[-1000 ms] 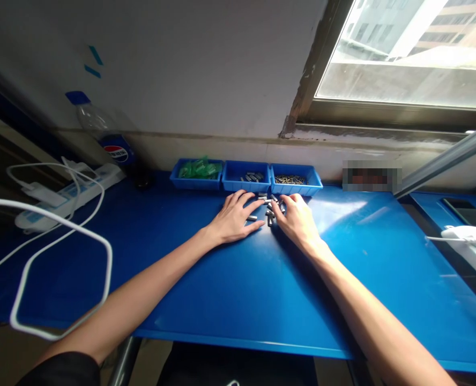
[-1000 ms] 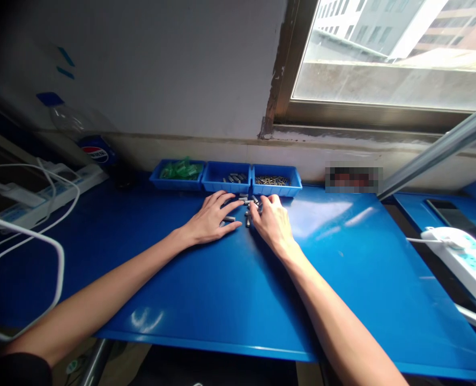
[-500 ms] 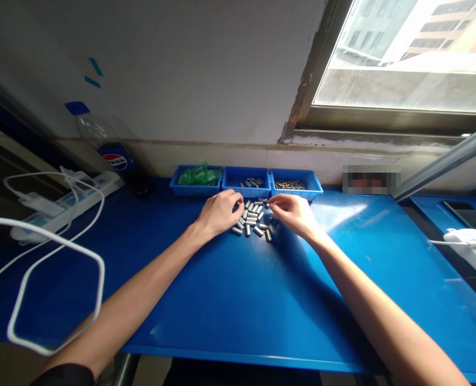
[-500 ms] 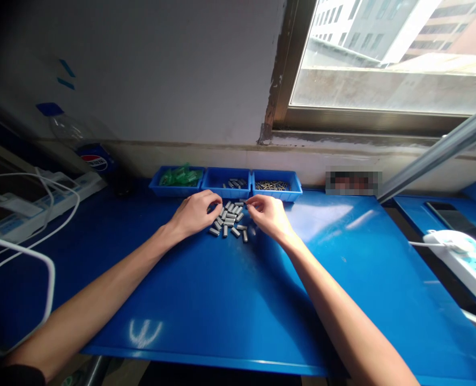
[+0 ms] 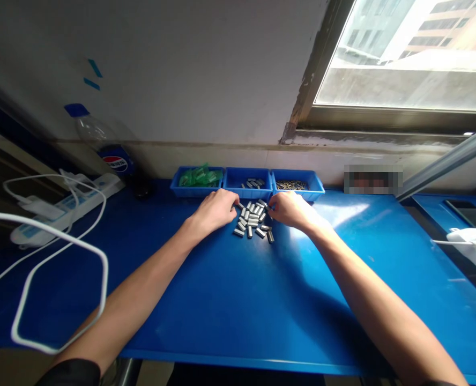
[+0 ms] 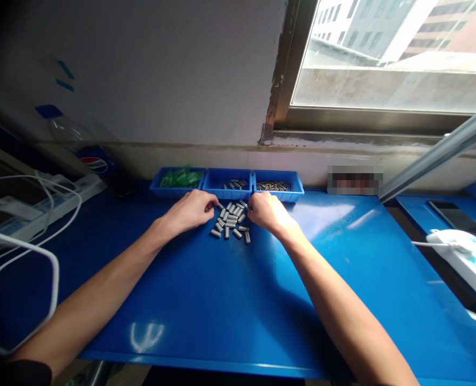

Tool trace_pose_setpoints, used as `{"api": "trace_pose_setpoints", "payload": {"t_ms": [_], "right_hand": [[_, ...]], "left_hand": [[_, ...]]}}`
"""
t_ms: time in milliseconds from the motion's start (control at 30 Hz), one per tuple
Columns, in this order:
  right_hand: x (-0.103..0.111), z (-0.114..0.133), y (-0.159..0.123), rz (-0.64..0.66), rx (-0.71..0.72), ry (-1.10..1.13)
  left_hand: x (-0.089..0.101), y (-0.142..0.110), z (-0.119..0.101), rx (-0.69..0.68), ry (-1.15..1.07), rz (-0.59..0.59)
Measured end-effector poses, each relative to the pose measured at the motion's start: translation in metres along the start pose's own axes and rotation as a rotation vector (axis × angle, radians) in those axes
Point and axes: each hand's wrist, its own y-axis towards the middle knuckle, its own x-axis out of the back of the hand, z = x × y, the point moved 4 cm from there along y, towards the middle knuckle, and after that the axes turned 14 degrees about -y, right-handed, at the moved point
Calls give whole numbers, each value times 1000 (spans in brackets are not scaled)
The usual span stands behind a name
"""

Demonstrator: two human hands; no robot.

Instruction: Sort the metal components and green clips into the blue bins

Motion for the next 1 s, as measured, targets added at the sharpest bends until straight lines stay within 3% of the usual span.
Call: {"api": "trace_pose_setpoints", "payload": {"t_ms": [167,367,500,700,833,900,1000], "right_hand": [[23,-11,2,21,40,170],[21,-9,-13,354,69,1091],[5,0,-10,354,4,1407],[-10,9,4,188,-40,1471],[-10,5,8,27,-116,1392],[-7,2,8,-79,-152,1313],[-3,1,8,-157,-166,1267]], "left_hand": [[15,17,-18,-78,-484,20],[12,28,-17,-129,-996,-2],[4,27,-7,-151,-1118,-52],[2,26,-3,-172,-1047,-103],[8,25,-1,-174,-735,-158],[9,23,-1,-197,-516,-104],[6,20,-2,-258,-280,66]]}}
